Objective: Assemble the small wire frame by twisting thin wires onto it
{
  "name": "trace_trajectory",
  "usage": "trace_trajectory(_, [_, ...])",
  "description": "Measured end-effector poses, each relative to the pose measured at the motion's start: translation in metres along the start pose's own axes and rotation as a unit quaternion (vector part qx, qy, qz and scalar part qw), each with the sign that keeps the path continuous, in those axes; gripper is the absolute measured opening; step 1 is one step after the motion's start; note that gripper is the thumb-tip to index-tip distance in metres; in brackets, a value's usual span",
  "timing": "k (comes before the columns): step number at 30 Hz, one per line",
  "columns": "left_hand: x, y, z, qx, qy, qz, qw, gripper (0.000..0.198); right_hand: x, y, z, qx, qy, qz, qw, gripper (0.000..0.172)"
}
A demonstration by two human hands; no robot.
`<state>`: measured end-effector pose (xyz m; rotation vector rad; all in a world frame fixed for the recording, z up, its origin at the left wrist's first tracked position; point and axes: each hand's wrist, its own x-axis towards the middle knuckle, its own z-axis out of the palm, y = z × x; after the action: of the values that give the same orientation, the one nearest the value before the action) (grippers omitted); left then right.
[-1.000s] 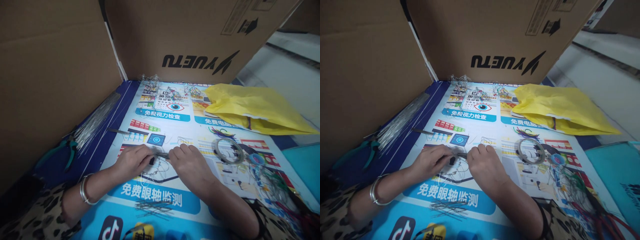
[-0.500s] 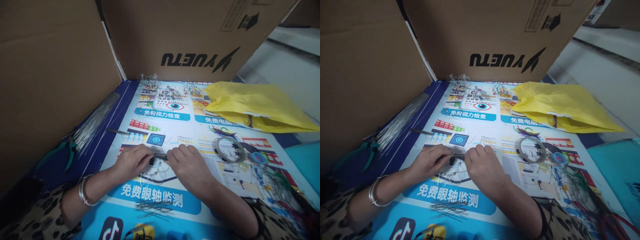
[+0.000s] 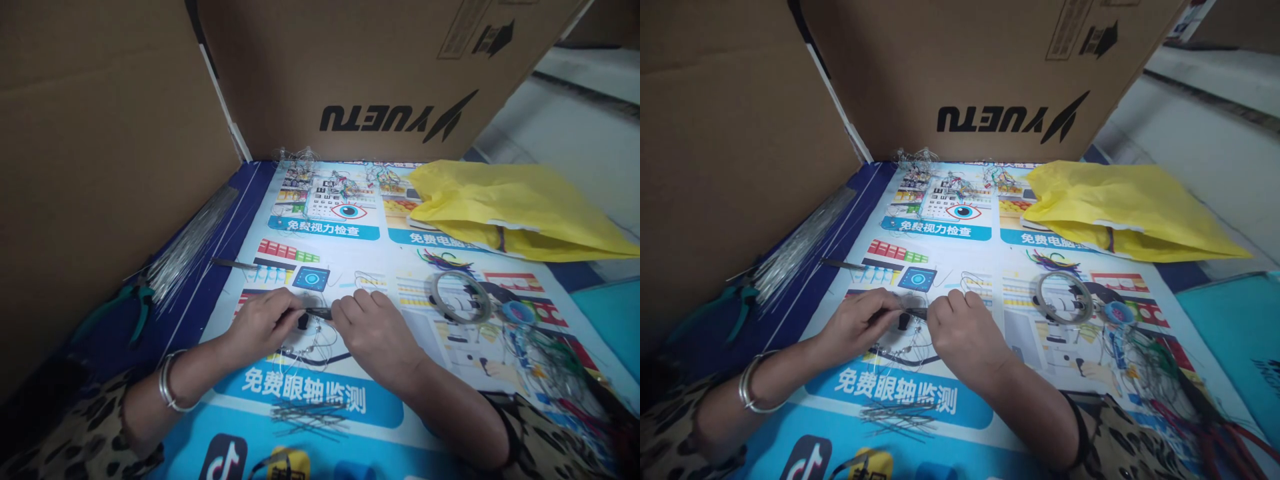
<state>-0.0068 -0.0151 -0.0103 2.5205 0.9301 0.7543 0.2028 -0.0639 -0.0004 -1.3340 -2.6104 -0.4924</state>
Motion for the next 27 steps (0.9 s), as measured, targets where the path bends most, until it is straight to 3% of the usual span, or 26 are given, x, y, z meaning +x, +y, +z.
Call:
trace_trajectory(22, [-0.003,-0.001,0.004,0.002,-0.007,0.014,1.0,0.013,0.004,-0.001,0.0,0.006,-0.01,0.0,1.0,0.008])
trace_trajectory(27, [-0.004,-0.003,0.006,-0.013,0.003,0.001,1.0,0.01,0.003,0.011,-0.007,0.03,-0.053,0.032,0.998,0.015])
